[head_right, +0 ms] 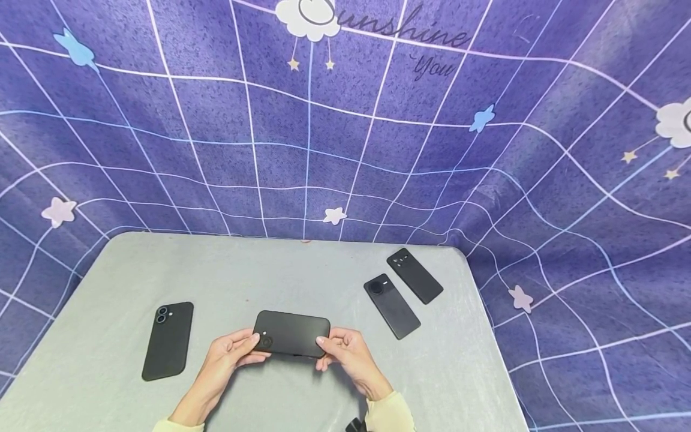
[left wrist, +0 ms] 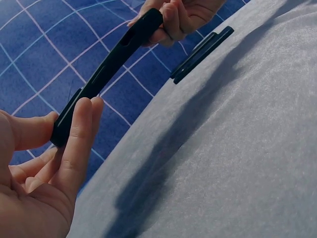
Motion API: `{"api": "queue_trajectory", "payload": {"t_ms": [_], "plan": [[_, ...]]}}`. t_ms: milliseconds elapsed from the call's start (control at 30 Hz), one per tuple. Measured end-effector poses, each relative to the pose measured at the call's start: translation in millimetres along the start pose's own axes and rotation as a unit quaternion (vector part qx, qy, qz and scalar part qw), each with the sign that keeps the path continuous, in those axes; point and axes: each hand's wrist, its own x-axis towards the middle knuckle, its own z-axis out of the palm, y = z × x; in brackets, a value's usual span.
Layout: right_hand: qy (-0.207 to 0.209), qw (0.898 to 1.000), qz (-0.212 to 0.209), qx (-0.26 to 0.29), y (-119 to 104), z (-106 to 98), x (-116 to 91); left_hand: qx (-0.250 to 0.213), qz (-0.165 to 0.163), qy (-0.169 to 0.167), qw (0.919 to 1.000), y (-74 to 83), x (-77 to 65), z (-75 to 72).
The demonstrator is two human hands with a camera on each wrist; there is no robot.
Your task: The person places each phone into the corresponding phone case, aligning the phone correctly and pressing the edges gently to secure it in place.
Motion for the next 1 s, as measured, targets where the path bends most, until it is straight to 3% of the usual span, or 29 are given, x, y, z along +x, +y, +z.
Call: {"api": "queue_trajectory", "payload": {"t_ms": [433,667,1000], "plan": [[0.023,1.0,-0.003,-0.004,0.1,4.2,2.6,-0.01,-0.012,0.044,0.9989,0.4,0.9,4.0],[-0.01,1.0,-0.02,-0.006,0.2,1.4,2.3,-0.025,0.001,0.048,0.9985,-0.6,0.8,3.5],[-0.047,0.998,0.004,-0.035,-3.0,-0.1,1.5,-0.036,0.008,0.046,0.9982,-1.6,1.5,3.0]]}}
